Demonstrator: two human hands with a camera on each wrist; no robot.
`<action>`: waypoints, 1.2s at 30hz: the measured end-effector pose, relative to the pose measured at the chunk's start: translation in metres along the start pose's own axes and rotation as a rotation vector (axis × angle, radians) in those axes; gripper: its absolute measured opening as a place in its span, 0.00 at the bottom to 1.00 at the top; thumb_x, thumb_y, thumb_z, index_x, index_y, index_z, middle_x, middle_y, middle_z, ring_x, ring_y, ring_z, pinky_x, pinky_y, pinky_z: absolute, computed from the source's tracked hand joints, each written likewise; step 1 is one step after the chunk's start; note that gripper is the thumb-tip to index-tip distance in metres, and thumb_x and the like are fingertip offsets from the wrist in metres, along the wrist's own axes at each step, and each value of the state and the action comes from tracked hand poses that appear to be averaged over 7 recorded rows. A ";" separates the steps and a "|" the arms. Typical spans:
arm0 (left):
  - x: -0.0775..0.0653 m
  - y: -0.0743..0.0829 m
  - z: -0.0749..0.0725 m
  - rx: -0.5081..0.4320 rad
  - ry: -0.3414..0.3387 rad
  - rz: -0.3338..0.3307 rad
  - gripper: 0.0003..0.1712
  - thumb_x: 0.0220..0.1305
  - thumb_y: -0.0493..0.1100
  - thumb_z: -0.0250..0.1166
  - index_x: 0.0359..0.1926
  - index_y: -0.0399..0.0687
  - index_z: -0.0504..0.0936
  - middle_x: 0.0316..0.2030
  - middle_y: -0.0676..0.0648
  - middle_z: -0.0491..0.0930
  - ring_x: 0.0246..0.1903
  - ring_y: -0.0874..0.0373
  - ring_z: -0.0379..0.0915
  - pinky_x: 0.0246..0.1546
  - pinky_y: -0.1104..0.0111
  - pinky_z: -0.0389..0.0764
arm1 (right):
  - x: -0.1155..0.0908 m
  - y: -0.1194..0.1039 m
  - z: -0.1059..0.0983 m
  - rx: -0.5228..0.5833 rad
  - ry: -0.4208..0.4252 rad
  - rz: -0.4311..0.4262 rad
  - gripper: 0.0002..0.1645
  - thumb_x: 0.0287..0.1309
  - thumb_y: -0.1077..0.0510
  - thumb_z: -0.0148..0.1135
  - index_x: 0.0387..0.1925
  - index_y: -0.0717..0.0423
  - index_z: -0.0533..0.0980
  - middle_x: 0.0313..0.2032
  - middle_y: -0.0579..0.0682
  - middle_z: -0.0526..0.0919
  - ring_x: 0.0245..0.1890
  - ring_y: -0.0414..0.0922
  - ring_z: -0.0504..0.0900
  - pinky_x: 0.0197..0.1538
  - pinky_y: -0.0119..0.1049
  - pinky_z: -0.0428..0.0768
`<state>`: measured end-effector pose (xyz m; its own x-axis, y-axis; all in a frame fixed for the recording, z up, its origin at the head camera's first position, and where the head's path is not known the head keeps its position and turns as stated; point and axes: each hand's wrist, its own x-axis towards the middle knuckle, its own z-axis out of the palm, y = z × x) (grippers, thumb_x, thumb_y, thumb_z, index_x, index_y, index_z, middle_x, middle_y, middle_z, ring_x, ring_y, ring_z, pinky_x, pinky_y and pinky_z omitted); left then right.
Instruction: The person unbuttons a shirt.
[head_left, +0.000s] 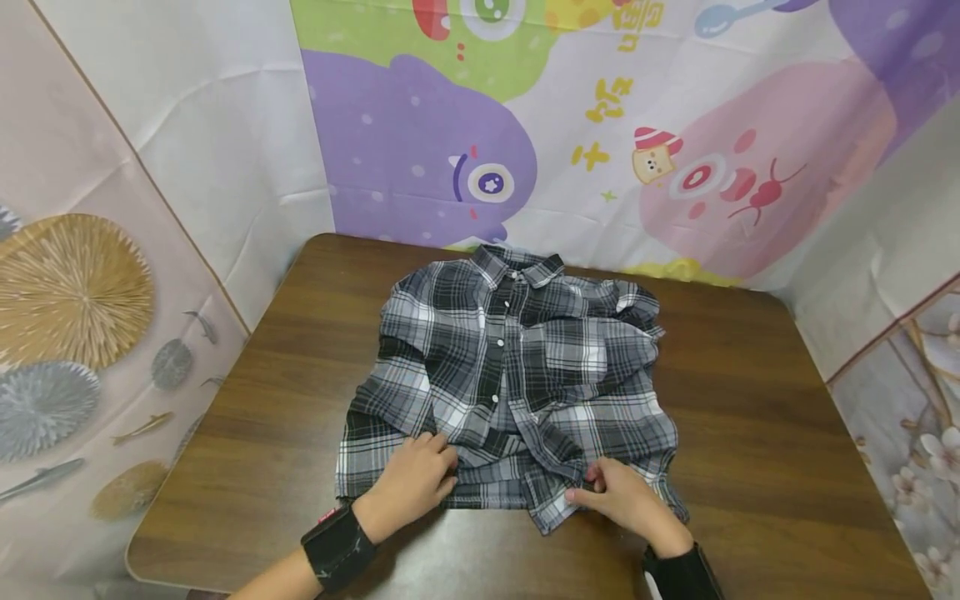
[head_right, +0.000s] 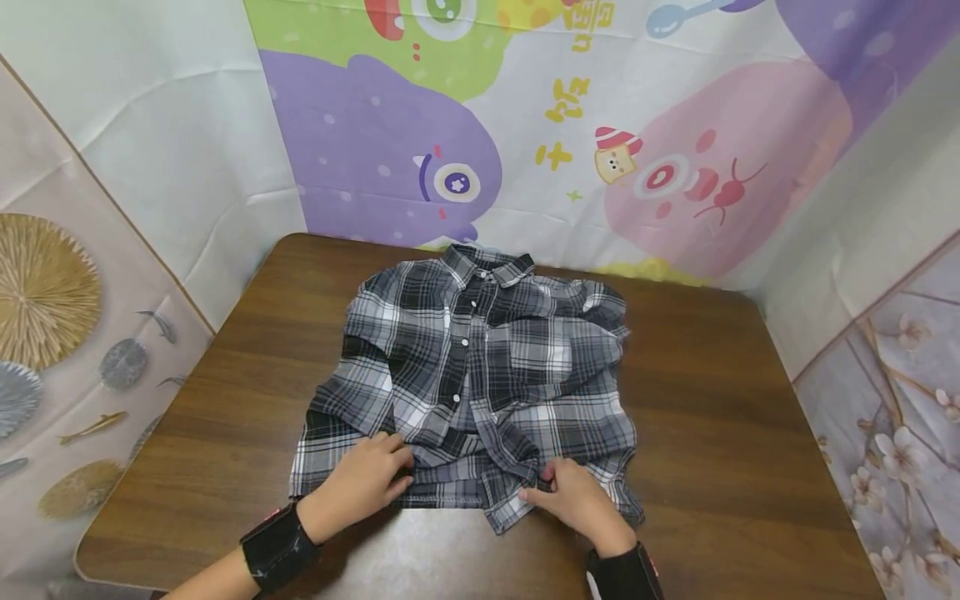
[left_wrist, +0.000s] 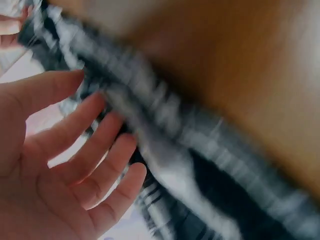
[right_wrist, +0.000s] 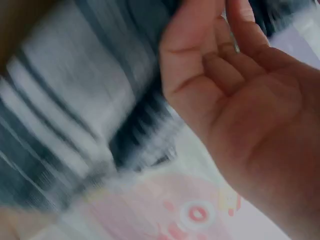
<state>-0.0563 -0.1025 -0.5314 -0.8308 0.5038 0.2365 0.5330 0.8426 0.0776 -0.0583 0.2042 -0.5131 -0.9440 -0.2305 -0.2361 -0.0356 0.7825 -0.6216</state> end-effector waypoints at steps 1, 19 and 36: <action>-0.001 0.002 0.003 0.003 -0.013 0.001 0.12 0.49 0.49 0.70 0.29 0.50 0.78 0.29 0.52 0.74 0.29 0.58 0.69 0.28 0.66 0.70 | -0.002 0.000 0.005 0.004 -0.008 0.006 0.25 0.46 0.48 0.71 0.34 0.62 0.72 0.25 0.48 0.68 0.25 0.41 0.66 0.28 0.32 0.66; 0.002 -0.002 -0.008 -0.047 -0.001 0.131 0.09 0.51 0.42 0.69 0.22 0.55 0.76 0.24 0.57 0.72 0.24 0.63 0.68 0.25 0.73 0.72 | -0.017 -0.027 0.009 -0.067 0.328 -0.173 0.25 0.57 0.66 0.59 0.56 0.61 0.66 0.21 0.46 0.70 0.17 0.33 0.61 0.20 0.27 0.64; -0.027 -0.028 -0.074 -0.146 -0.513 -0.009 0.17 0.37 0.31 0.68 0.10 0.54 0.70 0.14 0.59 0.65 0.17 0.65 0.60 0.20 0.72 0.64 | -0.025 -0.068 0.037 -0.461 0.250 -0.365 0.06 0.51 0.55 0.66 0.29 0.51 0.84 0.24 0.45 0.85 0.22 0.42 0.83 0.22 0.33 0.76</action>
<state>-0.0369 -0.1539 -0.4685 -0.7874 0.5559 -0.2664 0.5118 0.8304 0.2201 -0.0205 0.1357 -0.4926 -0.8906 -0.4307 0.1458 -0.4540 0.8605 -0.2311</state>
